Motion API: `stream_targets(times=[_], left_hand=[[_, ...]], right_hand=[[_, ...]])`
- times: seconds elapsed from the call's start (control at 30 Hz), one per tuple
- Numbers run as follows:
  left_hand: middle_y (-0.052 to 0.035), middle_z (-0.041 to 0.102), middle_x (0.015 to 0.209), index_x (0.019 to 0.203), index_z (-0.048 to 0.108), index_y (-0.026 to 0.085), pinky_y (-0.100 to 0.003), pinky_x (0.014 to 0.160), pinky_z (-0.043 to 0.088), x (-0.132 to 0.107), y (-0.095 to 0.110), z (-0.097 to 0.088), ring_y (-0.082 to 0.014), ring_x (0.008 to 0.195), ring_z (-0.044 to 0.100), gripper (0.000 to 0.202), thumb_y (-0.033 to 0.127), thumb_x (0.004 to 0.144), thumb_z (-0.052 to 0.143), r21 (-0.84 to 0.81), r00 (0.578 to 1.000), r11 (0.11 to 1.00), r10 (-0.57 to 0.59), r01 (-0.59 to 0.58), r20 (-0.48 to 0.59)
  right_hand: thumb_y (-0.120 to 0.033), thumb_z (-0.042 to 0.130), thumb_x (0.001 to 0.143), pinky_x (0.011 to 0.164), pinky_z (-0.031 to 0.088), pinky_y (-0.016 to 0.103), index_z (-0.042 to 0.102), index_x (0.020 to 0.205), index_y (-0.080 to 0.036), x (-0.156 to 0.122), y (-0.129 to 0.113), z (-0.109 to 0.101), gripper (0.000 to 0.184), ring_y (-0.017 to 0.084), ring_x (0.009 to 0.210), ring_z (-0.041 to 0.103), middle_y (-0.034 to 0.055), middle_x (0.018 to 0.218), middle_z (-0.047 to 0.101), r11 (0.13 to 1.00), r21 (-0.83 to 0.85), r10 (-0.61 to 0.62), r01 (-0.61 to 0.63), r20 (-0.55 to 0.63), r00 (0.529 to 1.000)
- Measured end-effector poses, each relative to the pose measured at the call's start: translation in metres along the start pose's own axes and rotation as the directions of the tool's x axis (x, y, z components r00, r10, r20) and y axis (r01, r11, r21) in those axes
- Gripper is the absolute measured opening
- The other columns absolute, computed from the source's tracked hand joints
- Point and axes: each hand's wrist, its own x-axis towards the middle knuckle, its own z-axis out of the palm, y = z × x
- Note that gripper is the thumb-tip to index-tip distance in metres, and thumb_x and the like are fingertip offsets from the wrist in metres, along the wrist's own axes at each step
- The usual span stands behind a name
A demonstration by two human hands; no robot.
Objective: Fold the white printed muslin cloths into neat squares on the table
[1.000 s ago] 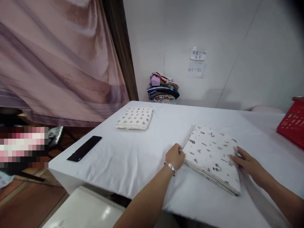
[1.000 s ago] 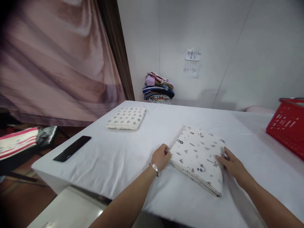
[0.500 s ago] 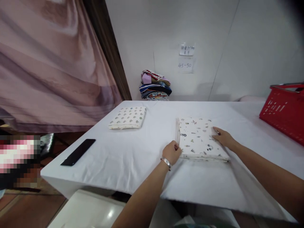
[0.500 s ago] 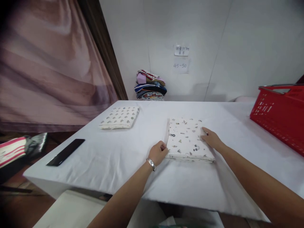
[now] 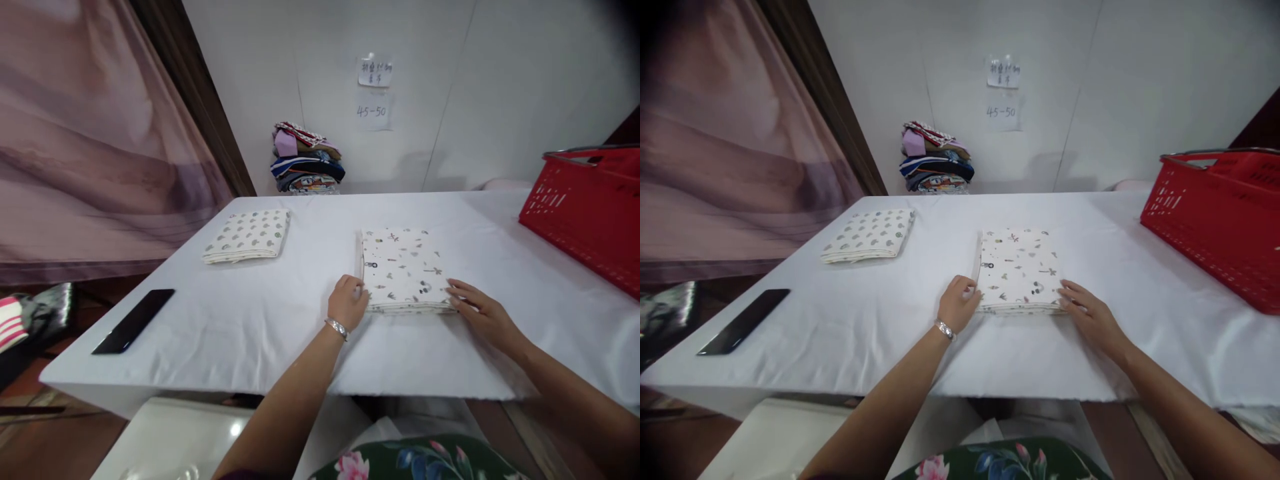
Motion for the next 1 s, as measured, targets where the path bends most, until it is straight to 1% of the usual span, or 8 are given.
stream_targets(times=[0.07, 0.13, 0.23, 0.4, 0.53, 0.7, 0.87, 1.0], left_hand=[[-0.0018, 0.059, 0.092, 0.085, 0.060, 0.022, -0.029, 0.074, 0.045, -0.0010, 0.0010, 0.0001, -0.0156, 0.088, 0.053, 0.008, 0.023, 0.078, 0.056, -0.023, 0.985, 0.985, 0.169, -0.170, -0.036], [-0.0026, 0.060, 0.090, 0.086, 0.062, 0.022, -0.031, 0.077, 0.045, -0.0016, 0.0018, 0.0008, -0.0168, 0.090, 0.052, 0.010, 0.027, 0.079, 0.057, -0.046, 0.952, 0.951, 0.305, -0.306, -0.028], [-0.0036, 0.062, 0.090, 0.088, 0.064, 0.023, -0.035, 0.077, 0.045, -0.0021, 0.0022, 0.0025, -0.0180, 0.088, 0.052, 0.016, 0.034, 0.077, 0.061, -0.039, 0.912, 0.912, 0.409, -0.408, 0.040], [-0.0038, 0.062, 0.087, 0.089, 0.065, 0.023, -0.036, 0.077, 0.044, -0.0019, -0.0001, 0.0036, -0.0184, 0.086, 0.052, 0.014, 0.031, 0.078, 0.060, 0.008, 0.904, 0.909, 0.413, -0.416, 0.107], [-0.0042, 0.062, 0.088, 0.091, 0.065, 0.023, -0.036, 0.076, 0.044, -0.0007, -0.0019, 0.0027, -0.0190, 0.086, 0.052, 0.016, 0.031, 0.078, 0.060, 0.031, 0.894, 0.901, 0.425, -0.433, 0.141], [-0.0038, 0.061, 0.085, 0.086, 0.065, 0.022, -0.034, 0.074, 0.043, 0.0007, -0.0012, 0.0013, -0.0180, 0.085, 0.050, 0.012, 0.028, 0.082, 0.055, 0.058, 0.883, 0.889, 0.440, -0.454, 0.165], [-0.0035, 0.061, 0.082, 0.086, 0.065, 0.021, -0.033, 0.073, 0.042, 0.0016, -0.0005, -0.0016, -0.0178, 0.083, 0.050, 0.015, 0.026, 0.085, 0.050, 0.102, 0.880, 0.879, 0.448, -0.466, 0.159], [-0.0034, 0.061, 0.082, 0.087, 0.065, 0.022, -0.033, 0.071, 0.042, 0.0023, -0.0016, -0.0040, -0.0176, 0.082, 0.050, 0.017, 0.027, 0.085, 0.049, 0.126, 0.882, 0.876, 0.448, -0.466, 0.145]], right_hand=[[-0.041, 0.052, 0.082, 0.069, 0.055, 0.029, 0.062, 0.107, -0.027, -0.0073, -0.0012, -0.0006, 0.030, 0.024, 0.114, 0.050, 0.0039, 0.129, 0.049, 0.999, 0.014, -0.047, 0.048, -0.018, 0.999], [-0.039, 0.051, 0.082, 0.068, 0.055, 0.030, 0.061, 0.108, -0.028, -0.0114, -0.0016, -0.0004, 0.030, 0.024, 0.114, 0.049, 0.0047, 0.128, 0.050, 0.995, 0.005, -0.101, 0.101, -0.027, 0.995], [-0.037, 0.050, 0.083, 0.075, 0.054, 0.035, 0.061, 0.108, -0.028, -0.0130, -0.0001, 0.0011, 0.028, 0.024, 0.113, 0.049, 0.0058, 0.123, 0.052, 0.987, -0.026, -0.161, 0.160, -0.049, 0.986], [-0.035, 0.050, 0.084, 0.089, 0.048, 0.040, 0.062, 0.106, -0.026, -0.0107, 0.0061, 0.0048, 0.026, 0.022, 0.107, 0.052, 0.0059, 0.116, 0.055, 0.979, -0.087, -0.193, 0.184, -0.098, 0.976], [-0.033, 0.049, 0.085, 0.087, 0.048, 0.039, 0.062, 0.101, -0.026, -0.0093, 0.0059, 0.0050, 0.022, 0.021, 0.102, 0.053, 0.0053, 0.109, 0.057, 0.968, -0.131, -0.226, 0.212, -0.100, 0.969], [-0.028, 0.047, 0.087, 0.083, 0.048, 0.037, 0.062, 0.093, -0.024, -0.0084, -0.0007, 0.0024, 0.017, 0.019, 0.095, 0.055, 0.0046, 0.101, 0.059, 0.960, -0.154, -0.255, 0.236, -0.118, 0.960], [-0.026, 0.046, 0.087, 0.082, 0.048, 0.037, 0.061, 0.095, -0.023, -0.0088, -0.0023, 0.0018, 0.017, 0.020, 0.095, 0.054, 0.0053, 0.099, 0.059, 0.934, -0.212, -0.310, 0.286, -0.090, 0.947], [-0.026, 0.046, 0.087, 0.084, 0.047, 0.037, 0.060, 0.098, -0.023, -0.0104, -0.0029, 0.0016, 0.018, 0.020, 0.097, 0.054, 0.0057, 0.103, 0.058, 0.920, -0.233, -0.338, 0.314, -0.067, 0.939]])
